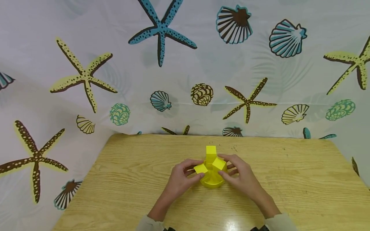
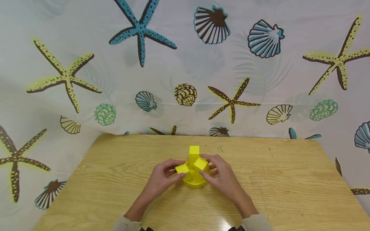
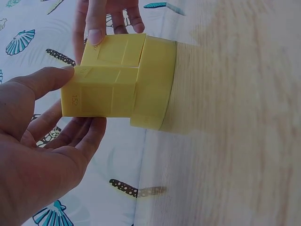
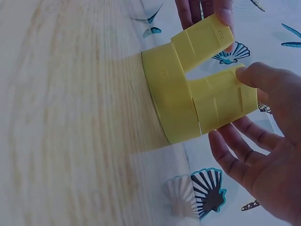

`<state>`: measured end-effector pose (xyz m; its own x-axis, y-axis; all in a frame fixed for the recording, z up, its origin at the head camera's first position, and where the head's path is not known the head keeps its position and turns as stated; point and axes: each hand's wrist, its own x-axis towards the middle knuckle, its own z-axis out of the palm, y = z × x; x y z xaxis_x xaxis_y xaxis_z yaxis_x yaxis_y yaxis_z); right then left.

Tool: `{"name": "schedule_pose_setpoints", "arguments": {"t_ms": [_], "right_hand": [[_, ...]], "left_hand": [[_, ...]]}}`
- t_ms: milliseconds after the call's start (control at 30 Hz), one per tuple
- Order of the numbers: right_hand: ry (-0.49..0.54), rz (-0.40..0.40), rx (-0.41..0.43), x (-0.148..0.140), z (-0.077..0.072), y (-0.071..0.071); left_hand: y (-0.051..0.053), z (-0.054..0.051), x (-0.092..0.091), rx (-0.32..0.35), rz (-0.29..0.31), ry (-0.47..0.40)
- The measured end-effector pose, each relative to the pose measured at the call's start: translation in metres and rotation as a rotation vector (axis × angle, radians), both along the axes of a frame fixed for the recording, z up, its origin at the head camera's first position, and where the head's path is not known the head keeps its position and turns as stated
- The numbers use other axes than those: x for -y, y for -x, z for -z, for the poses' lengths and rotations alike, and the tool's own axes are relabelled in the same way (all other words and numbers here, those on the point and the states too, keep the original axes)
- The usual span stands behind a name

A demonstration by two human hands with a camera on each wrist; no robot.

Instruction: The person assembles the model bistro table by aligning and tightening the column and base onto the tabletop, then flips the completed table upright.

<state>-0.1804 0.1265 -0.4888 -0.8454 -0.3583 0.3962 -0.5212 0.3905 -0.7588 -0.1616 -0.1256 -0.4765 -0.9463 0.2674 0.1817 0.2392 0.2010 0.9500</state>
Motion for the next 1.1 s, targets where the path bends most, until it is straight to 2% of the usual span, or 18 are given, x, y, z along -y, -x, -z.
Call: {"name": "schedule_pose_setpoints", "arguments": {"t_ms": [267, 500, 733, 833, 967, 1100], "right_hand": [[-0.075, 0.026, 0.016, 0.002, 0.000, 0.000], [-0.040, 0.099, 0.019, -0.005, -0.003, 0.001], [0.080, 0.025, 0.054, -0.012, -0.004, 0.002], [0.109, 0.021, 0.079, -0.013, -0.005, 0.002], [0.078, 0.043, 0.065, -0.016, -0.005, 0.002], [0.029, 0.033, 0.028, -0.020, -0.007, 0.005]], "left_hand": [[-0.001, -0.001, 0.000, -0.001, 0.006, -0.008], [-0.001, -0.001, 0.000, 0.000, 0.001, -0.011], [0.001, 0.000, -0.002, 0.008, -0.014, 0.002], [0.002, 0.000, -0.003, 0.005, -0.017, 0.004], [0.003, 0.000, -0.004, 0.005, -0.023, 0.007], [0.003, 0.000, -0.006, 0.006, -0.031, 0.010]]}}
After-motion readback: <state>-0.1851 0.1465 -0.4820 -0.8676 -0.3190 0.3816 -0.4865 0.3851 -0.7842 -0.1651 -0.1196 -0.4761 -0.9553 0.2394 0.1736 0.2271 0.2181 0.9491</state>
